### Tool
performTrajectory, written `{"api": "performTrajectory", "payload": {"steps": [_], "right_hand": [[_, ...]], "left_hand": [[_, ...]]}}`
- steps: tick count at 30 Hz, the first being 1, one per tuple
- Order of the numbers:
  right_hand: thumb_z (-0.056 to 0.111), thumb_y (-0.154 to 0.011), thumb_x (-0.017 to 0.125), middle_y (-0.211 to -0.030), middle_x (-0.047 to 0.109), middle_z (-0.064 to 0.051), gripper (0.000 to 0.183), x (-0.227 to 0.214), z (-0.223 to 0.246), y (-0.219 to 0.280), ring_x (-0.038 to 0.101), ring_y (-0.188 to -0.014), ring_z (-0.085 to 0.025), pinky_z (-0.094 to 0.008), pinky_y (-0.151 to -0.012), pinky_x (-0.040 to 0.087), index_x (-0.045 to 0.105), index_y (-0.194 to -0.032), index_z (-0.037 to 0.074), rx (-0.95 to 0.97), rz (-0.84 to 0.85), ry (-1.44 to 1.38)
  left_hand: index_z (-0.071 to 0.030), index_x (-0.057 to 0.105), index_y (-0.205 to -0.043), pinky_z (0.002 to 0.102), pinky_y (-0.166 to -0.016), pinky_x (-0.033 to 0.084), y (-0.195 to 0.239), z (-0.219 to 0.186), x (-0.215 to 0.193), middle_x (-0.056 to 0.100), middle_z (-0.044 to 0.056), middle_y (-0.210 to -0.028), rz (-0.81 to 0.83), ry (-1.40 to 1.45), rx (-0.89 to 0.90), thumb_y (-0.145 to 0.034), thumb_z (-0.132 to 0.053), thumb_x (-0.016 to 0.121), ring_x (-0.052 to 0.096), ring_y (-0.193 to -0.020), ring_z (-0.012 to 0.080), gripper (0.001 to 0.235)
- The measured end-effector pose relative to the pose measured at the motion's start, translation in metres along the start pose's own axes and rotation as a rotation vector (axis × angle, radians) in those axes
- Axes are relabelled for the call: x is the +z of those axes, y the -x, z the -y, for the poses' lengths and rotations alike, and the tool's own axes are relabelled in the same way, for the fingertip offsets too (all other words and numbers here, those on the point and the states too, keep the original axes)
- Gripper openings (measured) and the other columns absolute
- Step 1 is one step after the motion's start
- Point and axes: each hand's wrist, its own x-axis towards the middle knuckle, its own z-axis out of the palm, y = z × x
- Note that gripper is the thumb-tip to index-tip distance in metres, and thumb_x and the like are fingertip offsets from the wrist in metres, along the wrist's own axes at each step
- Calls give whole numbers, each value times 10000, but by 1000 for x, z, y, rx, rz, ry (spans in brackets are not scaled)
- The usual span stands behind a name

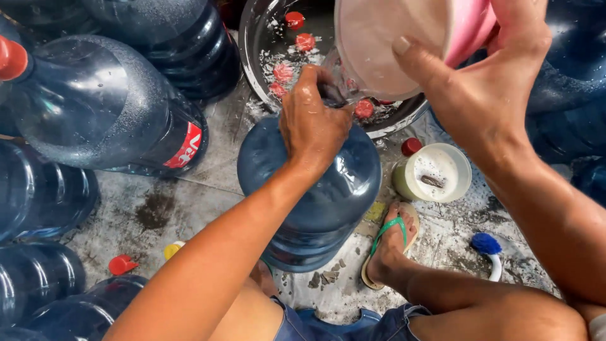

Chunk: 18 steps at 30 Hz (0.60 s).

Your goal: Manually scrubbing and rinsing a large water jug using a sponge, brush, and water.

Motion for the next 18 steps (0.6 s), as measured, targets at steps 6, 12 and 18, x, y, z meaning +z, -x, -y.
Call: {"api": "performTrajectory", "payload": {"steps": [6, 12, 18], "right_hand": [[-63, -893, 841, -1203, 409, -258, 595, 22, -19, 5, 459, -1072, -407, -469, -817, 479, 411, -1304, -90, -35, -73, 141], [281, -895, 620, -1125, 499, -230, 510, 95, -148, 42, 677, -863, -323, -338, -531, 656, 420, -1261, -13, 1039, -21, -412], [420, -854, 465, -1274, 413, -208, 654, 111, -177, 71, 548, -1078, -346, -505, -859, 559, 351, -1355, 16, 1456, 122, -726]], "left_hand": [[-68, 553, -803, 340, -569, 466, 2, -3, -2, 615, 31, -693, 4, 9, 39, -593, -122, 766, 574, -580, 197, 305], [-58, 596, -821, 223, -617, 518, -1, 10, -6, 624, 14, -736, 72, 278, 128, -634, 30, 667, 576, -627, 103, 218], [-39, 596, -765, 223, -615, 496, 11, -1, -25, 606, 16, -714, 156, 245, 128, -637, 72, 640, 548, -626, 102, 175]]}}
